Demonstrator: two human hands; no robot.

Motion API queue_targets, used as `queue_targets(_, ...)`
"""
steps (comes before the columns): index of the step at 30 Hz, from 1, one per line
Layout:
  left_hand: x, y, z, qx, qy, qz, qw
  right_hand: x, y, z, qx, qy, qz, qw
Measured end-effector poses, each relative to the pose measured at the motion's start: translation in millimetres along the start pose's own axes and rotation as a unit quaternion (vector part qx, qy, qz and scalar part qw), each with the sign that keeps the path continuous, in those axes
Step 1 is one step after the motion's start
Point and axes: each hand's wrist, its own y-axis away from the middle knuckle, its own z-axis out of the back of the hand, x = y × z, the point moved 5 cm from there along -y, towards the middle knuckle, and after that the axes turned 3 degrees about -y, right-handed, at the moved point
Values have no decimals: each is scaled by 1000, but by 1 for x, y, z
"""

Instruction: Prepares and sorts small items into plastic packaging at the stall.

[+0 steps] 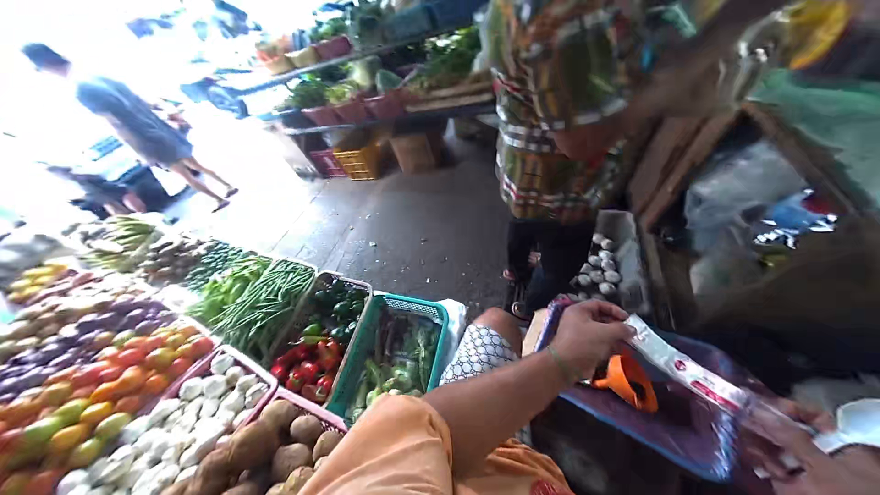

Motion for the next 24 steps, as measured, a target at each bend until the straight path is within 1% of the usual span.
queue_targets(2, -11, -1, 1, 12, -5, -31, 999, 1, 0, -3, -33, 44, 11, 998)
queue_targets(4, -16, -2, 4, 21, -9, -35, 999, 3, -2, -7, -40, 43, 48, 997)
queue_targets(6, -14, -2, 6, 21, 22, -15, 999, 4, -3, -10, -18, 33, 74, 997)
queue_targets(8, -14, 0, 5, 20, 42, -2, 999, 2, -4, -10, 19, 29, 59, 998)
queue_targets(9, -19, 1, 5, 21, 25, -12, 999, 0, -4, -10, 52, 22, 43, 997)
queue_targets(11, -45, 11, 4, 37, -63, -57, 996, 2, -3, -13, 136, -3, 20, 990)
queue_targets(12, -59, 18, 0, 64, -111, -74, 989, 6, 0, -14, 147, -9, 20, 989)
queue_targets(14, -72, 23, -12, 136, -170, -89, 972, 22, 8, -22, 134, -26, 39, 990)
queue_targets(16, -62, 20, -29, 194, -186, -74, 960, 21, 5, -33, 139, -27, 37, 989)
queue_targets(17, -52, 18, -37, 209, -201, -61, 955, 16, 5, -36, 117, -8, 21, 993)
queue_targets(20, -30, 17, -48, 218, -247, -24, 944, 8, 2, -43, 58, 51, -19, 997)
queue_targets(22, -24, 15, -46, 224, -234, 11, 946, 5, 2, -37, 41, 66, -34, 996)
queue_targets(24, -18, 14, -38, 226, -179, 43, 956, 5, 6, -31, 41, 88, -29, 995)
